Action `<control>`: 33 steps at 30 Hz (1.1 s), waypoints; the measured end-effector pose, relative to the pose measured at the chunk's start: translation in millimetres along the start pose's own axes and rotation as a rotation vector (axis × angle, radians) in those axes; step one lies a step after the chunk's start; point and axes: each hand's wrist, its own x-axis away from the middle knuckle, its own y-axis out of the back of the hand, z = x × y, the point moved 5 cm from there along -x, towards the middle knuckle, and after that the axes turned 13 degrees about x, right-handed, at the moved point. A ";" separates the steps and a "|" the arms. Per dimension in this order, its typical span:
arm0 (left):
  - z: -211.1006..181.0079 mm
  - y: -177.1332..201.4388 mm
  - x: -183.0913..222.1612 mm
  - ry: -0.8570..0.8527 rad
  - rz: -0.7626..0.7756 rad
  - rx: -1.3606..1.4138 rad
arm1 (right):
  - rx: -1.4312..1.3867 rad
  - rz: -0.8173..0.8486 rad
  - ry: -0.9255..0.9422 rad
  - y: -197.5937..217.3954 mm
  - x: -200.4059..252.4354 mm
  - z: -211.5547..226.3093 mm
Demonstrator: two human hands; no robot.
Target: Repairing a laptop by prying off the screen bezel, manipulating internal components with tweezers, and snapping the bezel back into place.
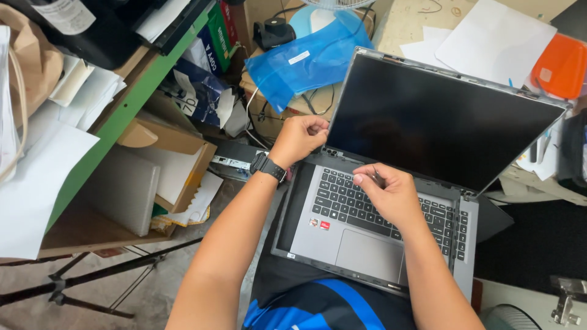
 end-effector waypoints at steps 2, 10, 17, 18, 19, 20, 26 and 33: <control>6.8 0.2 1.5 0.013 0.005 0.008 | 0.000 0.007 -0.002 -1.5 0.9 -0.9; 7.3 0.8 8.9 0.020 0.072 0.103 | -0.002 0.020 -0.022 -7.6 3.4 -6.4; 4.8 5.1 8.7 0.030 0.086 0.108 | 0.012 0.025 -0.004 -10.8 3.3 1.0; 3.6 6.1 7.5 0.032 0.097 0.113 | 0.015 0.023 -0.004 -10.2 2.9 2.8; 3.0 6.6 7.0 0.034 0.110 0.118 | 0.018 0.021 -0.005 -9.7 3.3 4.0; 2.5 7.2 8.1 0.037 0.109 0.120 | 0.020 0.023 -0.007 -9.5 4.1 2.9; 2.5 8.7 12.5 0.077 0.130 0.200 | 0.017 0.023 -0.010 -9.7 4.6 5.0; 8.4 5.2 11.6 0.103 0.095 0.225 | -0.012 0.037 0.010 -14.1 3.3 3.4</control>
